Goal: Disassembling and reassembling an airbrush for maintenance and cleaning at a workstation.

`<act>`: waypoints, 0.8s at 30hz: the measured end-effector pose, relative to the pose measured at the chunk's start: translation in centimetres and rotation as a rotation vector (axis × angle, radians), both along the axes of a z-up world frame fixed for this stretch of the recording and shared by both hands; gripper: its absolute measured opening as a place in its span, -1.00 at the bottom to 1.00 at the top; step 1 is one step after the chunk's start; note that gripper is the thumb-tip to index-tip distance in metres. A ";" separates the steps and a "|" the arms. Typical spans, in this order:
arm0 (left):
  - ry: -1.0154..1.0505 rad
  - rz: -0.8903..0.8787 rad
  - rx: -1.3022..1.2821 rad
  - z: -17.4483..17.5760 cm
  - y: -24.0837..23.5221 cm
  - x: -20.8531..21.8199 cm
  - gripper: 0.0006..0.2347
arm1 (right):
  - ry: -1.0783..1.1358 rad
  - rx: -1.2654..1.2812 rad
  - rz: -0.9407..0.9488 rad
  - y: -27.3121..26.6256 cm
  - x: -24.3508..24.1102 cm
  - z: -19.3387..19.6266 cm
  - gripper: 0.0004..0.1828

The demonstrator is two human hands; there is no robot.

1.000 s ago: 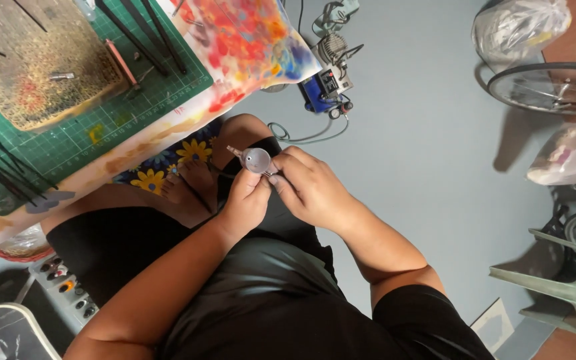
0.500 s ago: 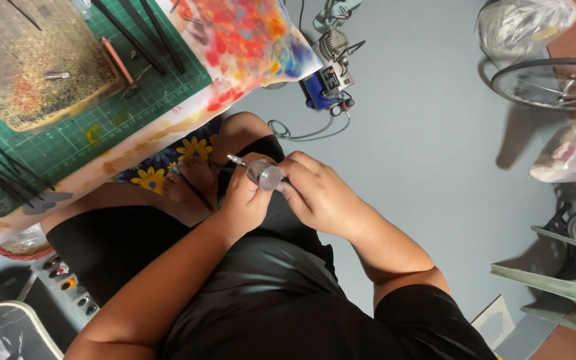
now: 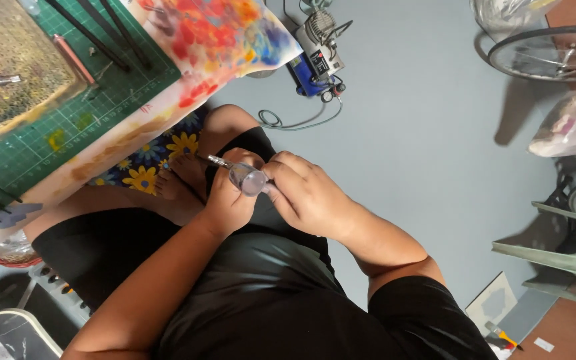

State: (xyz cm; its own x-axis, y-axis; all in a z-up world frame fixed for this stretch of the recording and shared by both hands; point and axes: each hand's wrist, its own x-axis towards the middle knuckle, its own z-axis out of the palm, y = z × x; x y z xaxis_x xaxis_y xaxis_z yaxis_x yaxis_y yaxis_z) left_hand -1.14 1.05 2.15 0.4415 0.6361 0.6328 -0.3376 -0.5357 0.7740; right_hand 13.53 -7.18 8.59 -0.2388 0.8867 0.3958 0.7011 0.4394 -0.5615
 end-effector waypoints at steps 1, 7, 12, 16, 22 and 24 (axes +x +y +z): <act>0.001 -0.003 0.000 0.4 0.1 0.1 -0.74 | 0.001 0.000 -0.003 -0.1 0.0 0.0 -0.84; -0.028 -0.043 0.018 0.0 0.4 0.3 -0.71 | 0.006 -0.036 -0.014 -0.3 0.0 0.2 -0.85; -0.006 -0.042 0.047 -0.5 0.4 0.4 -0.70 | -0.003 -0.040 -0.024 -0.4 0.0 0.3 -0.86; 0.013 -0.055 0.049 -0.8 0.3 0.4 -0.71 | 0.014 -0.066 -0.030 -0.5 0.2 0.2 -0.85; 0.019 -0.048 0.050 -0.8 0.0 0.3 -0.73 | 0.001 -0.099 -0.028 -0.8 0.4 0.2 -0.84; 0.029 -0.058 0.036 -0.9 0.0 0.3 -0.72 | 0.006 -0.113 -0.024 -0.8 0.4 0.4 -0.85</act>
